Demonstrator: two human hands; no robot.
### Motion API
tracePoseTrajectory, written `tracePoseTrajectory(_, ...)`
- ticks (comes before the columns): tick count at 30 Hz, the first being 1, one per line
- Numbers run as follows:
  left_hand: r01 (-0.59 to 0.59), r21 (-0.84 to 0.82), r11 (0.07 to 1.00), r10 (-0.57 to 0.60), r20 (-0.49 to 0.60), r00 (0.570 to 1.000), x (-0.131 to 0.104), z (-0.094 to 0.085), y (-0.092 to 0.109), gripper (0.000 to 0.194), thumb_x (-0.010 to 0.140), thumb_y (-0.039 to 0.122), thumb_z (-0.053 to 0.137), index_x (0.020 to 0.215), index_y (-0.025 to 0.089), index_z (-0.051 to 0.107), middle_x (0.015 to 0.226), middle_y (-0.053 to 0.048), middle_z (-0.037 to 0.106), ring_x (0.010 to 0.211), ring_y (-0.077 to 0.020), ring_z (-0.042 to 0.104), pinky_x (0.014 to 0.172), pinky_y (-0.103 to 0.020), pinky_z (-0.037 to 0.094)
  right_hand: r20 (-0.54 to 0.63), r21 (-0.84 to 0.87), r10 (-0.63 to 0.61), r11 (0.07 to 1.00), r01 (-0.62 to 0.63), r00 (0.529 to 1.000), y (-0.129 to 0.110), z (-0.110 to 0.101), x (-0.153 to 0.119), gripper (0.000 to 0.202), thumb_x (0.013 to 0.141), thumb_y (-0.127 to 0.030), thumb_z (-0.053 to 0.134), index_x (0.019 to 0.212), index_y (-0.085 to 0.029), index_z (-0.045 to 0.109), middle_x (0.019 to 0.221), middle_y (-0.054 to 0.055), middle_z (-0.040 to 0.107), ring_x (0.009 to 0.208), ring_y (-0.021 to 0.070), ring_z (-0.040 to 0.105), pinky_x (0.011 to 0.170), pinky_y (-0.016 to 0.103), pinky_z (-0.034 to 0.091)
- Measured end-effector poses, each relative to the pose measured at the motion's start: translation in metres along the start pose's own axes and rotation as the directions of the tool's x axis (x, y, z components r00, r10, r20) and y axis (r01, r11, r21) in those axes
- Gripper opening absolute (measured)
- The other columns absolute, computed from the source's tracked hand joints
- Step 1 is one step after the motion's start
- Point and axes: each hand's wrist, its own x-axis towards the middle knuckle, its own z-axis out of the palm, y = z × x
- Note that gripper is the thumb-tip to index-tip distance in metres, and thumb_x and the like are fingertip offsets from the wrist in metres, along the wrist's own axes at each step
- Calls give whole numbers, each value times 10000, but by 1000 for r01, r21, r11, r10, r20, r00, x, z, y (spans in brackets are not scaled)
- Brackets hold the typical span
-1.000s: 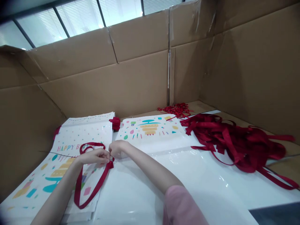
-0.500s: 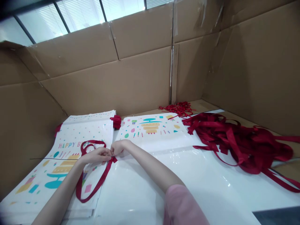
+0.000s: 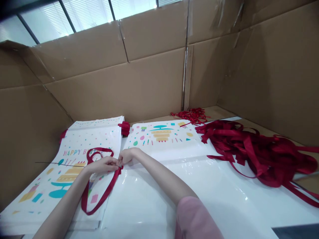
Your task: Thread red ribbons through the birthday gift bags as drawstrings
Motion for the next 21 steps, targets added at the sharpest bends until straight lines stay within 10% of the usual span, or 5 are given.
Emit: tracePoseTrajectory(21, 120, 112, 986, -111, -84, 990, 7, 7, 1, 255, 721, 370, 511, 604, 147, 550, 547, 16, 450, 522, -102, 360, 502, -225, 260, 12, -107, -6, 994, 7, 1000, -5, 3, 3, 270, 768, -236, 512, 982, -166, 663, 889, 43, 661, 760, 162, 585, 604, 223, 394)
